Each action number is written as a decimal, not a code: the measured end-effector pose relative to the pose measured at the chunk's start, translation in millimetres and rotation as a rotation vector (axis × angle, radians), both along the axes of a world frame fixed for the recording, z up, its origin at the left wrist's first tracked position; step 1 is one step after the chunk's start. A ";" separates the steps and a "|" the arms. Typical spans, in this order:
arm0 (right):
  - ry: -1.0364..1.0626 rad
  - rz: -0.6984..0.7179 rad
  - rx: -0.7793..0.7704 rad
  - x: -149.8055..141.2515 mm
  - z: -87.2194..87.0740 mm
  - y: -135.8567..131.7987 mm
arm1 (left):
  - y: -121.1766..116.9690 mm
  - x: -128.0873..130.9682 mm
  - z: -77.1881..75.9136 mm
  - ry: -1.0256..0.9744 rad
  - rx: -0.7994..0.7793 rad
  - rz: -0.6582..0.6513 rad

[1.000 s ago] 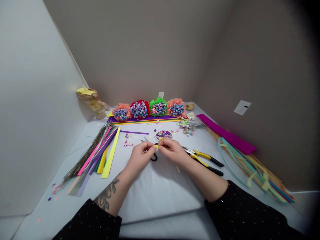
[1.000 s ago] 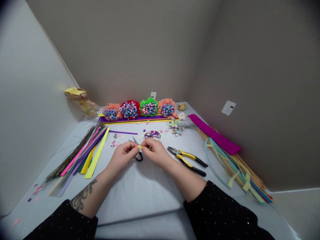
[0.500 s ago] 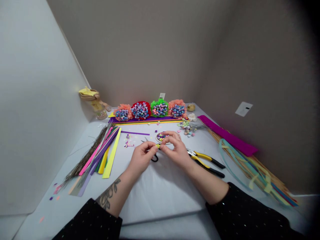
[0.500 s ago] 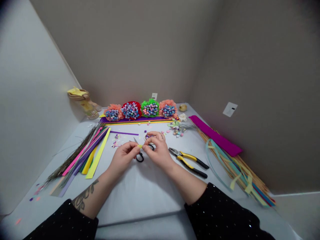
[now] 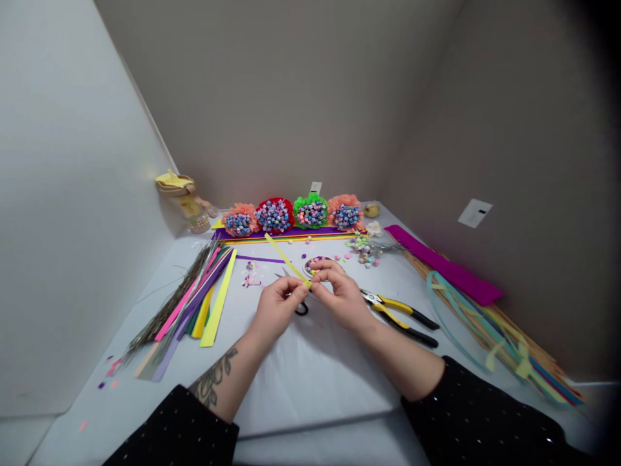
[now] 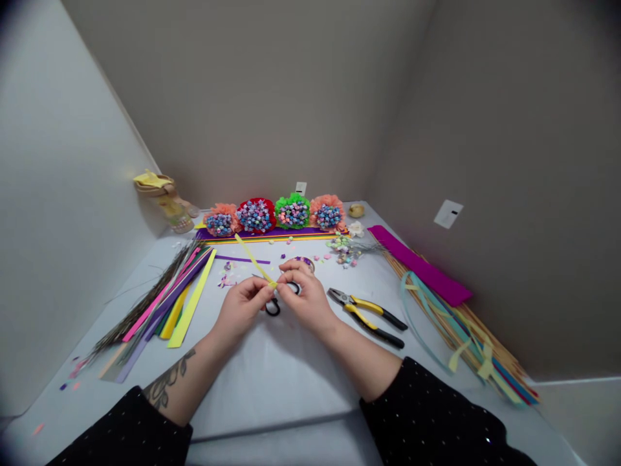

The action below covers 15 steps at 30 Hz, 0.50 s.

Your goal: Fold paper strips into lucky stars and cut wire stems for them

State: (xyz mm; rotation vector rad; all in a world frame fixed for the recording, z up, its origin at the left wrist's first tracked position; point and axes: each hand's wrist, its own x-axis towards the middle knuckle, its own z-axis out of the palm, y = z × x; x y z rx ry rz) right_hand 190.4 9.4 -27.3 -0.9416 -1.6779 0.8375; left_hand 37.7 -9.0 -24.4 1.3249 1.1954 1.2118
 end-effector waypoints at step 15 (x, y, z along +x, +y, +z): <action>-0.090 -0.043 0.118 -5.9 -4.8 -2.8 | 4.1 1.0 -8.6 -0.218 -0.161 0.096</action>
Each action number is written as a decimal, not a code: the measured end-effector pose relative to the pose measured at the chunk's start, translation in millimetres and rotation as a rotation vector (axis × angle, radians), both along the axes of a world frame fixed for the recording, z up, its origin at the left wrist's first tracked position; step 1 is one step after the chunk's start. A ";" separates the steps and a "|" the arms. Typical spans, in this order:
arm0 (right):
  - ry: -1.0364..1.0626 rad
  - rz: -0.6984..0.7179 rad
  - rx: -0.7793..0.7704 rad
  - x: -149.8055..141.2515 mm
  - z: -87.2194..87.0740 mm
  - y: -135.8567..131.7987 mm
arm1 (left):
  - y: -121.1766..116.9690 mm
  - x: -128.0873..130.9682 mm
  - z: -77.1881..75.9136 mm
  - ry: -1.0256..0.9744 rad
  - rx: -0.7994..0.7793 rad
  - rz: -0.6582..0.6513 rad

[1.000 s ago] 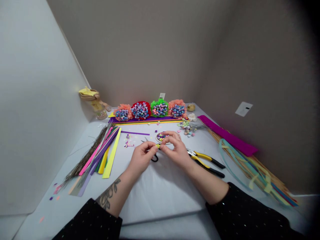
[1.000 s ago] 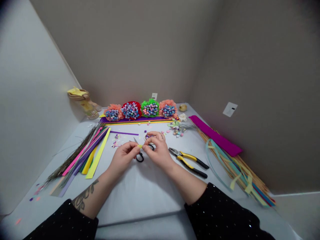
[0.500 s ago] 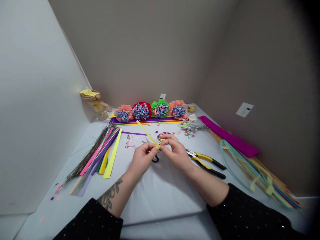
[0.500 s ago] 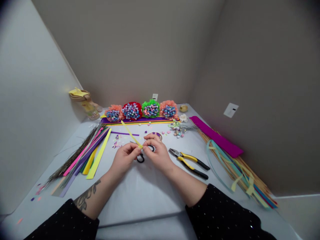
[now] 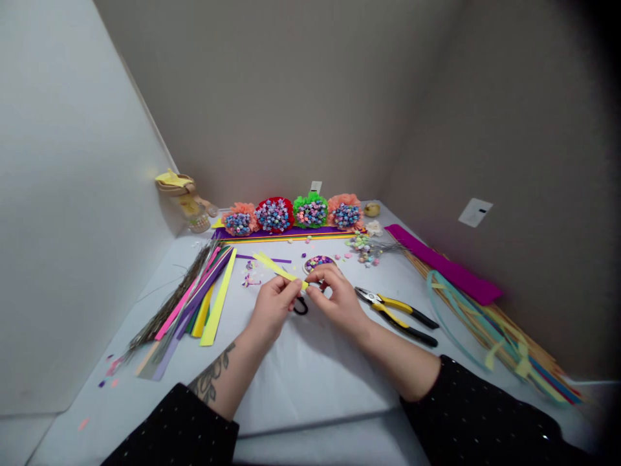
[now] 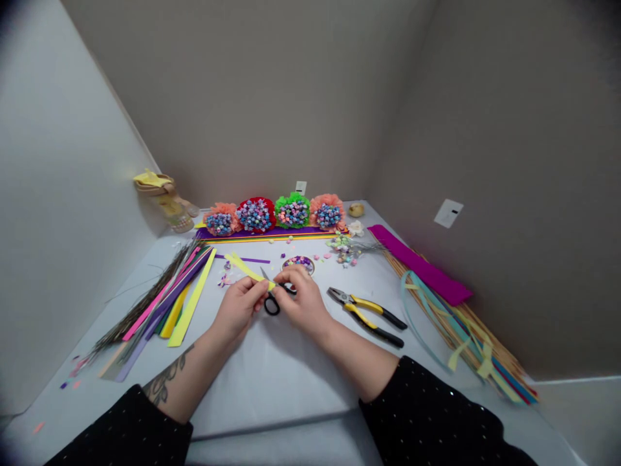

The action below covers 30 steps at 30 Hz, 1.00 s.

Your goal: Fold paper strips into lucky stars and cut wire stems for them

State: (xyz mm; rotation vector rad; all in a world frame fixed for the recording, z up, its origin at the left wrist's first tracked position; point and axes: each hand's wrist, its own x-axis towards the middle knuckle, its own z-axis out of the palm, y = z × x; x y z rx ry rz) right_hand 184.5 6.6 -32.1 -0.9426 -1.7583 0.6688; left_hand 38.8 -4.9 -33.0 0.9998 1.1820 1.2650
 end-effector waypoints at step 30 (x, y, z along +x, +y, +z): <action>-0.207 0.004 0.336 5.9 -3.4 4.8 | 1.1 -1.8 3.3 -0.106 -0.110 -0.012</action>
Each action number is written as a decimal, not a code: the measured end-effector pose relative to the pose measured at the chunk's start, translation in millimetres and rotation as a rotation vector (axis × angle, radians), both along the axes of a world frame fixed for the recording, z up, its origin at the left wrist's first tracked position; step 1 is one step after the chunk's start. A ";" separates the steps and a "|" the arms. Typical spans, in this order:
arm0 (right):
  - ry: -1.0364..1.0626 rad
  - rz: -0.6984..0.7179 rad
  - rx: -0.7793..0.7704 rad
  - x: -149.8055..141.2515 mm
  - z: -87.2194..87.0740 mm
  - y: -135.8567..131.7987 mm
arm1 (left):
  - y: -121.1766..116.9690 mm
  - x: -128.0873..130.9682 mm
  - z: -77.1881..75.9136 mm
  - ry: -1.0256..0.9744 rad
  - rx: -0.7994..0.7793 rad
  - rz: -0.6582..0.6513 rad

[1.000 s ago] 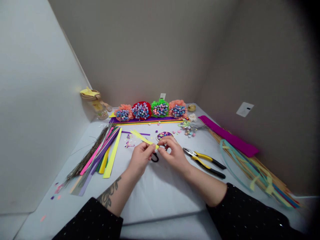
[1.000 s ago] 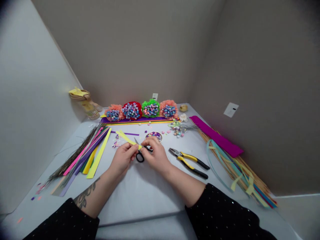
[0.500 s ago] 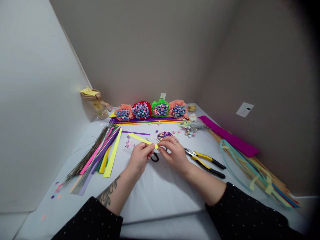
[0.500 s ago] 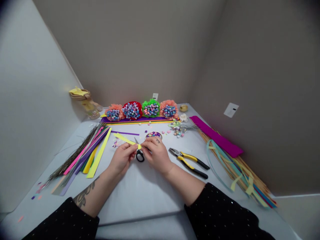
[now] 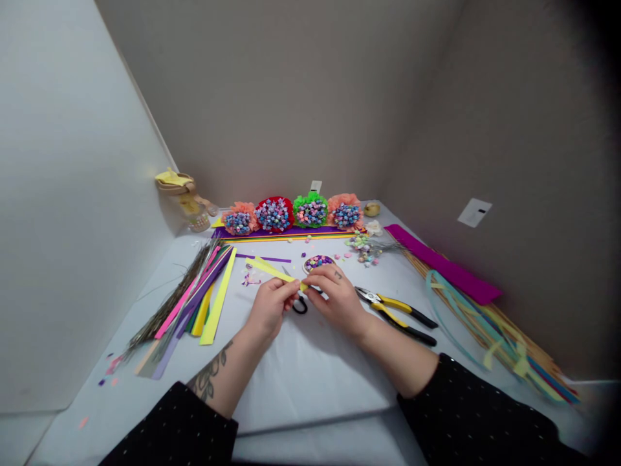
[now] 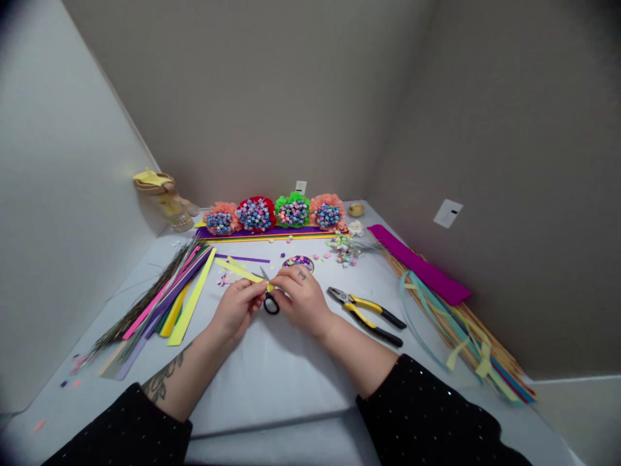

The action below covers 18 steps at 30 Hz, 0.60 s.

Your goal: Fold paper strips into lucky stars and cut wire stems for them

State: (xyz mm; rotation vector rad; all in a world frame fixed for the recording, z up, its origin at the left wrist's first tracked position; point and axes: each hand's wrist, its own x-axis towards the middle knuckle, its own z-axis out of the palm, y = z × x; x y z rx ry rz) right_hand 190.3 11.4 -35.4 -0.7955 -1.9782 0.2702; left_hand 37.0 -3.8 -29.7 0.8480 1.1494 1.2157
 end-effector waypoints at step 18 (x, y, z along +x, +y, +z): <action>0.364 0.204 -0.874 1.4 8.8 3.9 | -1.5 -0.1 -1.2 0.253 0.207 -0.115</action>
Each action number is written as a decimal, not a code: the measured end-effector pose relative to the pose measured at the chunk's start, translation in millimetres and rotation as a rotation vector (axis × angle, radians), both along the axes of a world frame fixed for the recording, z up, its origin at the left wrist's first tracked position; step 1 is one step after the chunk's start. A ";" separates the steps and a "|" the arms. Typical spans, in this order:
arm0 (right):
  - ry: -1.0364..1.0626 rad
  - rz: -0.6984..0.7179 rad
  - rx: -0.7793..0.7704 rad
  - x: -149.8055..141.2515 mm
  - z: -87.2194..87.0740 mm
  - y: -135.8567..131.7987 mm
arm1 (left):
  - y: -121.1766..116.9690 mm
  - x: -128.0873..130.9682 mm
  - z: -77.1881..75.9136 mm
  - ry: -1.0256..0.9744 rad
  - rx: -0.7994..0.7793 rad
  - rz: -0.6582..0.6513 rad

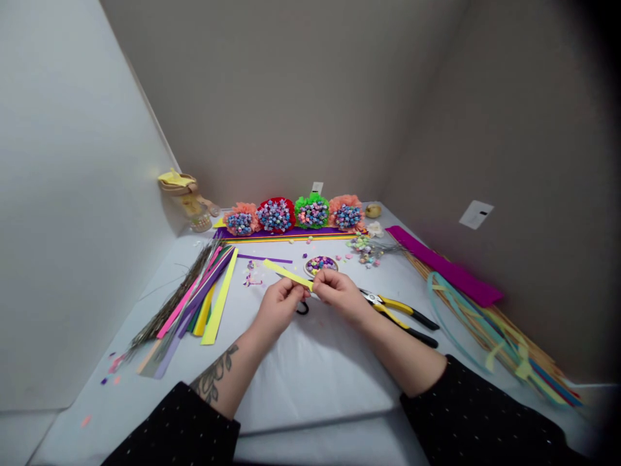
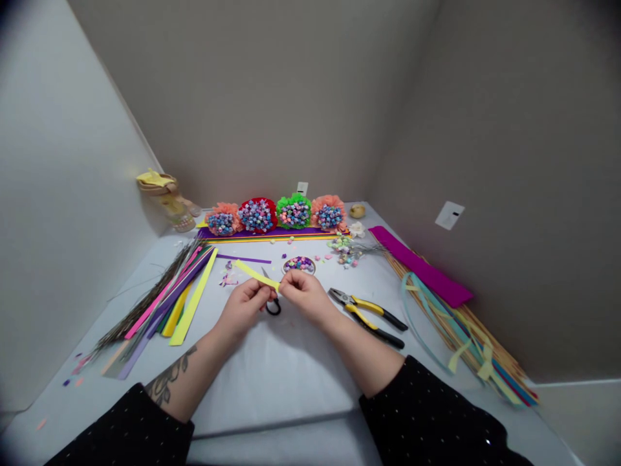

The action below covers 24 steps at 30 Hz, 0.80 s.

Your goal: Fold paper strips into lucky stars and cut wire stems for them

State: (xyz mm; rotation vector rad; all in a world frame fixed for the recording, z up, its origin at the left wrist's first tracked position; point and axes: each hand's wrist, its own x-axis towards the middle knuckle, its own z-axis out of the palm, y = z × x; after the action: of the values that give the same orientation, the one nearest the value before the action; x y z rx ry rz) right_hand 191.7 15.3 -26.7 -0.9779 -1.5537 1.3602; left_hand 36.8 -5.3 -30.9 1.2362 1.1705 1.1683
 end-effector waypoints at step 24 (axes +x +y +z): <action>0.025 0.158 -0.146 4.0 -2.8 2.6 | 1.1 -11.0 11.5 0.209 0.109 -0.071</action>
State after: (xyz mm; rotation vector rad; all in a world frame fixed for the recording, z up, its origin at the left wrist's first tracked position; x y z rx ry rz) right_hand 195.7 17.9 -29.5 -0.9373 -1.5574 1.6093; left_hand 25.8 -4.2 -19.4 1.5005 1.2176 1.0814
